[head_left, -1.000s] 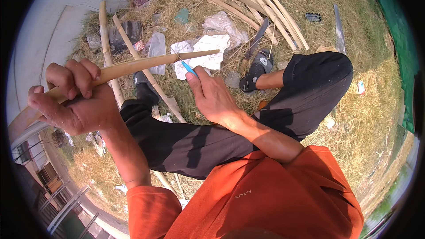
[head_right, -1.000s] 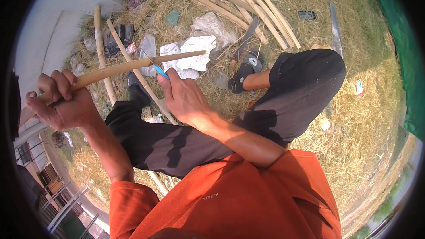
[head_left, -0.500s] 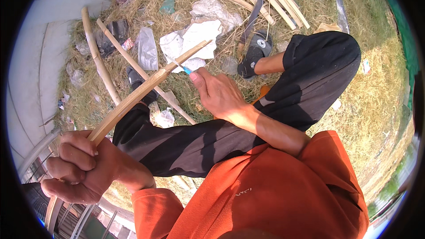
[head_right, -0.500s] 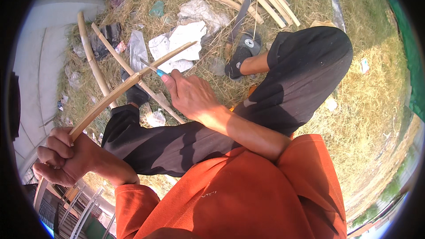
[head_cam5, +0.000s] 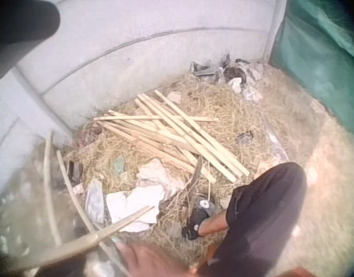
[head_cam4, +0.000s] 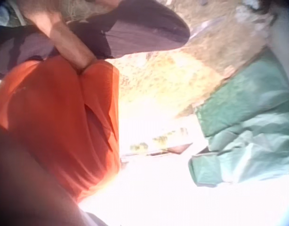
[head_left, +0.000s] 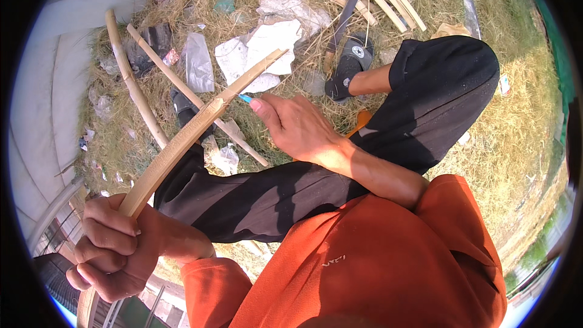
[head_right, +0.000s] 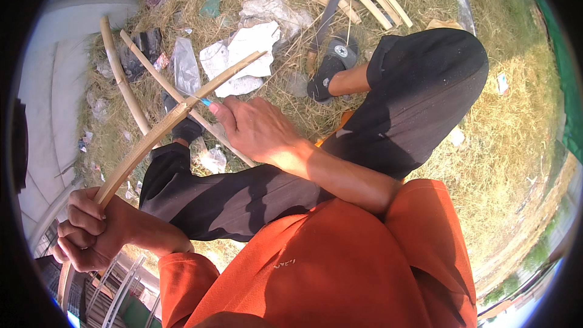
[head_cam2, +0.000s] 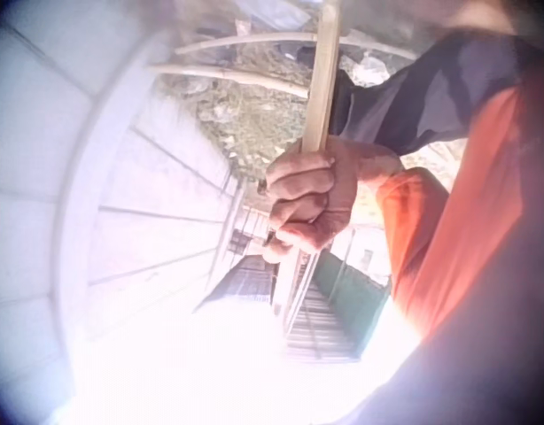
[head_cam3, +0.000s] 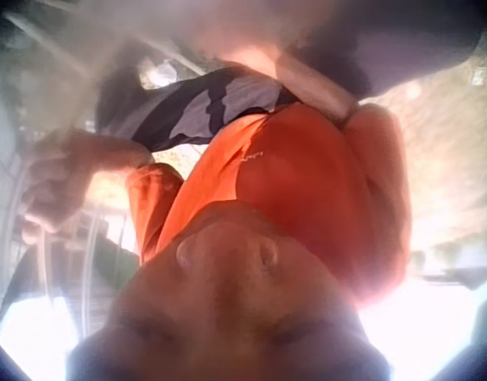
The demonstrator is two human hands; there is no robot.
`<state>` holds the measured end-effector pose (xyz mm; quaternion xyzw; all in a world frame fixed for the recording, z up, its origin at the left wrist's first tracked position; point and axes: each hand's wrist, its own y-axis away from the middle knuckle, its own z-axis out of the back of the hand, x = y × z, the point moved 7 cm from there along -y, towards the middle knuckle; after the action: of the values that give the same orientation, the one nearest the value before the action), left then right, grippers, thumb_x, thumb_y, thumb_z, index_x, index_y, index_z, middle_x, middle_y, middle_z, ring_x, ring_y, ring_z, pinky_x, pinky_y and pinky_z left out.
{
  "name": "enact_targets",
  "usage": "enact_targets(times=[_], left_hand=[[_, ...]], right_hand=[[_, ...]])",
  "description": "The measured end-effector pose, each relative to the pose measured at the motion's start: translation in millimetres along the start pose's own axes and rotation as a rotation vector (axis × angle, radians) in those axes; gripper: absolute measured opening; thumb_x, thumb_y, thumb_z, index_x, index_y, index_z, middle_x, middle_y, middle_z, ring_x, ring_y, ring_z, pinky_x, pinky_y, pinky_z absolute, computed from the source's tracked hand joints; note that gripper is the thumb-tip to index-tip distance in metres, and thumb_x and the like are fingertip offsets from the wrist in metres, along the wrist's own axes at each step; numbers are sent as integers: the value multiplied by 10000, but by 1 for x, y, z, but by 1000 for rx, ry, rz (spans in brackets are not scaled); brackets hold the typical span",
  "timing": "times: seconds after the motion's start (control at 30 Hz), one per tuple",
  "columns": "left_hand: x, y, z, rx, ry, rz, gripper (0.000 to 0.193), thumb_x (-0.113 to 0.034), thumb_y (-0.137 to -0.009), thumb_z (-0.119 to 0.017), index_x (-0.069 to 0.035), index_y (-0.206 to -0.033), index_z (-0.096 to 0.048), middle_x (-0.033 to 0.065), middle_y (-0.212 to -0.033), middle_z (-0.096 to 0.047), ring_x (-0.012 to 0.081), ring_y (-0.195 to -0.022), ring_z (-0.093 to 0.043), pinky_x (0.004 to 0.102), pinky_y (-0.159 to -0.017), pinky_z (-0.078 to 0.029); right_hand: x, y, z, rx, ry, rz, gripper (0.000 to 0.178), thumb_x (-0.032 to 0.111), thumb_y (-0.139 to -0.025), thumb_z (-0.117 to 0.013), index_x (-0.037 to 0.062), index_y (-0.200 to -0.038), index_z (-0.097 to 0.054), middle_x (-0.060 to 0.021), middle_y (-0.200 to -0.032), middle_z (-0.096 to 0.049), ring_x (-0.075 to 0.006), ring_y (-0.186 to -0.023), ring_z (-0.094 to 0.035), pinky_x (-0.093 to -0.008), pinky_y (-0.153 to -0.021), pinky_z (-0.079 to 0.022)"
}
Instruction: The person sits on the ground and uses a small knife to shave the surface of a long bamboo stick, removing thin strips of material. The person repeatedly rotates the stick and continues shaving along its length.
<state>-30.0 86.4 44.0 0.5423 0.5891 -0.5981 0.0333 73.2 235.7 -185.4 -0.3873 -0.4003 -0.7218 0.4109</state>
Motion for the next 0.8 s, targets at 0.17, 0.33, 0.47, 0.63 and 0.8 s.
enact_targets(times=[0.17, 0.33, 0.47, 0.63, 0.8], left_hand=[[1, -1, 5, 8, 2, -35, 262, -71, -857, -448, -167, -632, -354, -56, -453, -248, 53, -309, -224, 213, -304, -228], [1, 3, 6, 17, -7, -12, 247, -86, -880, -449, -165, -655, -385, -52, -476, -242, 61, -335, -222, 220, -343, -234], [0, 2, 6, 26, -6, 17, 222, -98, -910, -434, -167, -700, -438, -50, -505, -233, 71, -357, -207, 234, -374, -226], [2, -3, 18, 2, 31, 38, 228, -72, -909, -406, -176, -708, -432, -46, -512, -211, 77, -363, -183, 247, -373, -219], [1, -5, 24, 1, 11, 14, 237, -51, -890, -408, -178, -694, -365, -41, -509, -205, 75, -362, -179, 250, -350, -199]], right_hand=[[-25, -9, -3, -3, 91, -75, 433, 360, -984, -392, -7, -853, -582, -244, -552, -535, -463, -569, -547, -526, -567, -420], [-3, 5, -9, -91, 67, 25, 413, 343, -983, -398, -5, -860, -582, -226, -512, -529, -451, -529, -554, -517, -537, -433], [-40, -12, -9, -126, 109, -42, 391, 324, -978, -411, -4, -859, -587, -227, -504, -528, -443, -510, -552, -520, -528, -434], [-10, -1, -15, -129, 95, 83, 424, 339, -982, -398, -3, -843, -607, -235, -510, -525, -439, -517, -555, -516, -531, -447], [-38, -13, -6, -150, 252, 46, 436, 344, -980, -404, -10, -827, -608, -242, -516, -535, -435, -530, -575, -502, -530, -469]])
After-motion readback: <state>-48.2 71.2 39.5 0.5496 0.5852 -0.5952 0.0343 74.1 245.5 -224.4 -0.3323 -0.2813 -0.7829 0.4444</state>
